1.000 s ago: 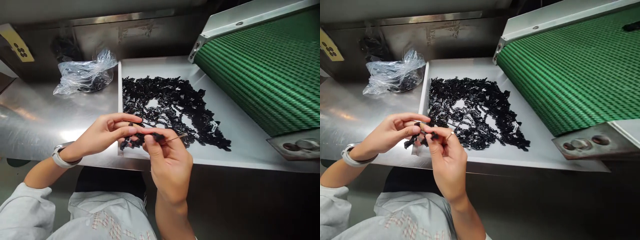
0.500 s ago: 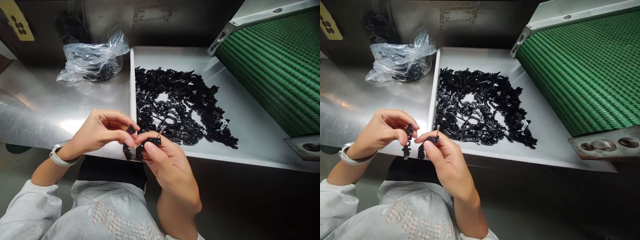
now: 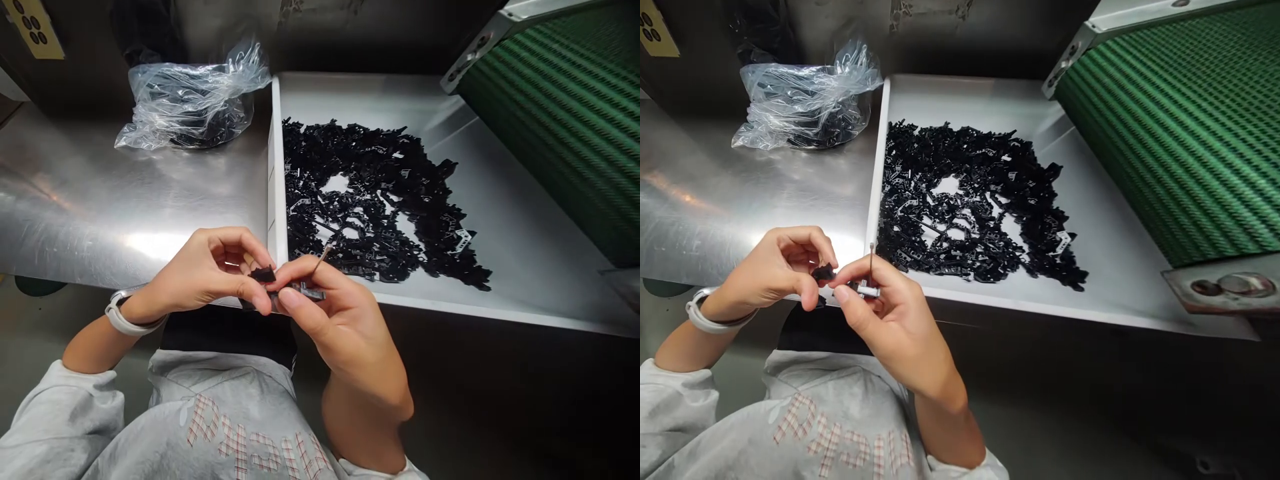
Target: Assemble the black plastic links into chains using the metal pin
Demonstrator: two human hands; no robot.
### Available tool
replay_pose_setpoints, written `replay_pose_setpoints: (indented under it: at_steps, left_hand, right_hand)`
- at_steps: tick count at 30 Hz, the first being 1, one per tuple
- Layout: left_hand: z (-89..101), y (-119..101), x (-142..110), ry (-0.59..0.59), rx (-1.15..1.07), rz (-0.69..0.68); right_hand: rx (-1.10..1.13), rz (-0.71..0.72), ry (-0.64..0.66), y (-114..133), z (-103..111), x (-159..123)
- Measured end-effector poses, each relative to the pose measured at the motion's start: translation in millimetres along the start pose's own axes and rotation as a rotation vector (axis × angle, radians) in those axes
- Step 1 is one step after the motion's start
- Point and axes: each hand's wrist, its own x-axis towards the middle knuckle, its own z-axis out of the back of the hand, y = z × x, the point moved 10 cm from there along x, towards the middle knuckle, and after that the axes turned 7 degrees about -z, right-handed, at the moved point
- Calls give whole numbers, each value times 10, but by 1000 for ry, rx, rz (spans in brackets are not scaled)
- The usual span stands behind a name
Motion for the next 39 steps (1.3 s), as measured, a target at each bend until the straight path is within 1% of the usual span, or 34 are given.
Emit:
replay_pose_setpoints:
  at_steps: [3,7,9,12,14,16,18,21,23,24,25,28,29,30,32,34,36,39]
  left_hand:
    - [5,-9,-30,-12,19,-12]
    - [-21,-21,-78,0,35,-15]
    - [-44,-14,-98,17,41,-1]
    - [-44,12,-122,41,40,23]
    - [-58,57,-152,100,-11,48]
    - [-101,113,-209,201,-99,68]
    - [-141,155,-280,290,-184,57]
    - [-169,224,-357,327,-288,14]
    - [-183,299,-378,299,-345,12]
    - [-172,341,-377,261,-366,17]
    - [-153,384,-373,213,-386,26]
    - [-79,525,-374,66,-441,90]
    - [-66,574,-382,31,-457,123]
    - [-64,617,-391,5,-472,155]
    - [-80,675,-408,-23,-494,199]
    - [-111,676,-415,-26,-499,195]
    - [-125,639,-421,-27,-474,162]
    - [-60,586,-451,-80,-413,123]
  right_hand:
    - [-32,-15,-33,28,-11,23]
    - [-17,-23,-51,7,-22,28]
    - [1,-26,-42,-9,-35,20]
    - [-7,-68,-17,-56,-54,8]
    - [-3,-80,-9,-66,-50,6]
    - [29,-67,0,-53,-44,8]
    - [56,-64,14,-53,-47,13]
    - [112,-121,105,-112,-131,16]
    - [182,-149,182,-131,-195,6]
    - [205,-143,182,-124,-182,3]
    - [205,-131,146,-117,-131,3]
    - [124,-85,-39,-82,102,-22]
    - [103,-78,-69,-71,142,-37]
    - [94,-82,-75,-67,152,-48]
    - [90,-102,-44,-65,112,-60]
    - [84,-114,-9,-53,52,-61]
    - [68,-106,6,-29,13,-56]
    - [58,-83,-5,-8,25,-48]
